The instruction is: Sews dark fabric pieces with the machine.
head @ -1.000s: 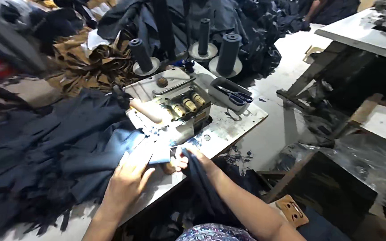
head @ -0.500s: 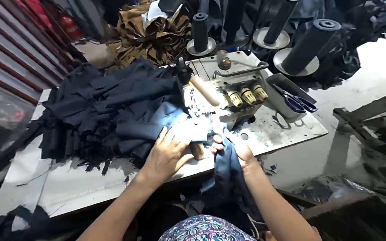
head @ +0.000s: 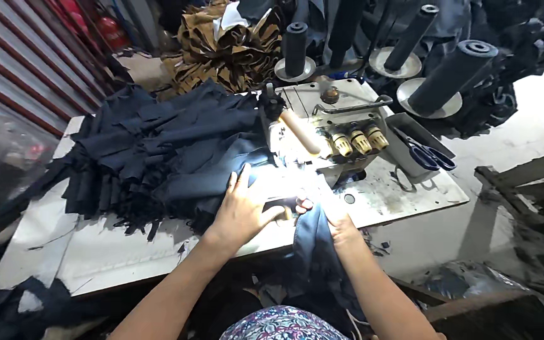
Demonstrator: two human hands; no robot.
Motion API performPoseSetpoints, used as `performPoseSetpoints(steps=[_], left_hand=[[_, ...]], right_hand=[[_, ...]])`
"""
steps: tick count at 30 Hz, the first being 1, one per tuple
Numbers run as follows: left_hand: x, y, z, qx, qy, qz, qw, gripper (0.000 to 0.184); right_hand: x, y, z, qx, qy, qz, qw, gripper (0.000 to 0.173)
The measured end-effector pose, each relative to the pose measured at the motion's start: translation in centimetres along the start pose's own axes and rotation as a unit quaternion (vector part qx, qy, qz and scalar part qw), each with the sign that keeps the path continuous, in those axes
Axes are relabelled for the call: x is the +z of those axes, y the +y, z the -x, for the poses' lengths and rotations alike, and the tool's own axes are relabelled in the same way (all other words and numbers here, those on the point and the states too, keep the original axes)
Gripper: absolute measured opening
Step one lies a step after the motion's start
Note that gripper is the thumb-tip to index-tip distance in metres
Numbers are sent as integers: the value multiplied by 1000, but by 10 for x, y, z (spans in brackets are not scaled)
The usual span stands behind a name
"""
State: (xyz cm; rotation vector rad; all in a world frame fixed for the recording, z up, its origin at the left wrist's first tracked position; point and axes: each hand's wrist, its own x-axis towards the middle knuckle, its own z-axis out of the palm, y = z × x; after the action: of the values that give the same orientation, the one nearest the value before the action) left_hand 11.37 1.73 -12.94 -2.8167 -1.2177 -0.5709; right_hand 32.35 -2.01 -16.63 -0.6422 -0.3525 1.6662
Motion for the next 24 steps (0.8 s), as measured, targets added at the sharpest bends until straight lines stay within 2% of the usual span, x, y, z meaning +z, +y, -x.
performPoseSetpoints(steps=[4,5,7,8,10,12,15,17,19,20,24], left_hand=[[-8,-17,-12,7,-39,11,999,62],[-9,-13,-8,-7,-32,18,999,63],[-9,12,4,-32,47,61,997,63],[-9,30,12,-35,81,96,991,63],[-7,65,27,-44,79,171,981,59],[5,79,33,-47,72,218,972,49],[15,70,34,-53,57,285,956,27],[11,66,34,-61,25,352,934,34],[5,70,36,-78,-2,394,916,47],[6,73,37,-82,-1,399,913,48],[26,72,39,-75,31,380,921,26]], right_hand=[[7,9,16,-75,40,161,983,62],[12,11,24,-97,54,209,972,64],[22,16,40,-132,66,264,953,63],[24,20,49,-147,63,270,949,61],[23,28,61,-170,43,269,947,57],[20,33,63,-197,26,265,944,54],[14,37,62,-207,26,311,927,53],[12,40,65,-213,17,338,916,53],[12,45,66,-218,16,330,919,49],[13,47,65,-219,20,316,923,47],[20,49,63,-185,38,264,946,43]])
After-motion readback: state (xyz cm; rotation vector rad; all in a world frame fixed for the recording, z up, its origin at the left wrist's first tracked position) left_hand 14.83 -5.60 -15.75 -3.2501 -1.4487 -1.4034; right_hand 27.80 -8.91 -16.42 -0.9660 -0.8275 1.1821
